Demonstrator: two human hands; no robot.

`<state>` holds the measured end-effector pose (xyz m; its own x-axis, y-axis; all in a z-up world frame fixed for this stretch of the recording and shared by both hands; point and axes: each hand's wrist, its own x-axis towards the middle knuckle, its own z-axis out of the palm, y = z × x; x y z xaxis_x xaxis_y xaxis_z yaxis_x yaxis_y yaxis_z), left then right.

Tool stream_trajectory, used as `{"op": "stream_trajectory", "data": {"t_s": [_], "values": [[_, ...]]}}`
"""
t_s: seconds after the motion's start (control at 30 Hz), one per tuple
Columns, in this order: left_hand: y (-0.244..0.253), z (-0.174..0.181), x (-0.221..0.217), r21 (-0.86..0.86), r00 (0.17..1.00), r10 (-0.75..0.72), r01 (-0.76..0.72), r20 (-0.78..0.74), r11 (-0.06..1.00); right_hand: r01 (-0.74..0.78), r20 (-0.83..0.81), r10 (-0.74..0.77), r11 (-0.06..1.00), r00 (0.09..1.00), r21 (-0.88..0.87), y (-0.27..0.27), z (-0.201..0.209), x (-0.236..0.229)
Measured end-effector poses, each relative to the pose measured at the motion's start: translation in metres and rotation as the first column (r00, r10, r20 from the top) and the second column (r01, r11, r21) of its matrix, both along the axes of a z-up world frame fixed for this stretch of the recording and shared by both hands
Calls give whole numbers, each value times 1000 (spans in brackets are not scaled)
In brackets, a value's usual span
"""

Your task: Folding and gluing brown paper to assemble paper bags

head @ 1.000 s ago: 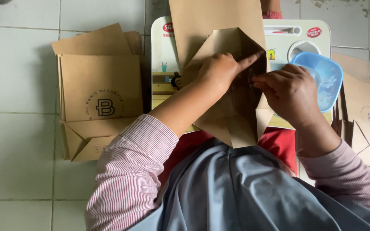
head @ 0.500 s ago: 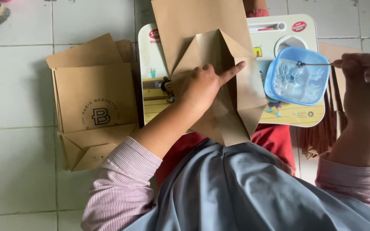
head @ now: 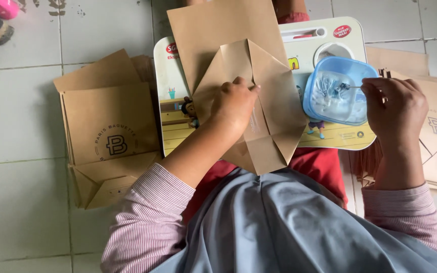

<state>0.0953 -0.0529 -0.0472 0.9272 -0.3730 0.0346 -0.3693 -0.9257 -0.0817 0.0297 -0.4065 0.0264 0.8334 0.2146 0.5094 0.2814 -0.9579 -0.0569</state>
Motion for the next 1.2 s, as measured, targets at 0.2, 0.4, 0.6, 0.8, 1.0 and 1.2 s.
{"op": "stream_trajectory", "data": {"t_s": [0.2,0.4,0.6,0.8,1.0,1.2], "values": [[37,39,-25,-148,993,-73,87,95,985,118,-148,-17,698,989,706,25,34,-3],[63,62,-52,-495,990,11,61,141,867,-178,11,431,349,902,920,164,56,19],[52,41,-86,-487,912,124,91,391,869,-355,2,530,566,848,744,243,31,61],[58,41,-86,-507,940,111,72,322,859,-480,51,599,587,799,652,264,21,71],[63,43,-85,-454,931,89,89,355,887,-506,92,520,752,849,422,252,4,92],[59,41,-83,-475,909,113,101,402,874,-568,92,574,753,814,333,258,12,81]]}}
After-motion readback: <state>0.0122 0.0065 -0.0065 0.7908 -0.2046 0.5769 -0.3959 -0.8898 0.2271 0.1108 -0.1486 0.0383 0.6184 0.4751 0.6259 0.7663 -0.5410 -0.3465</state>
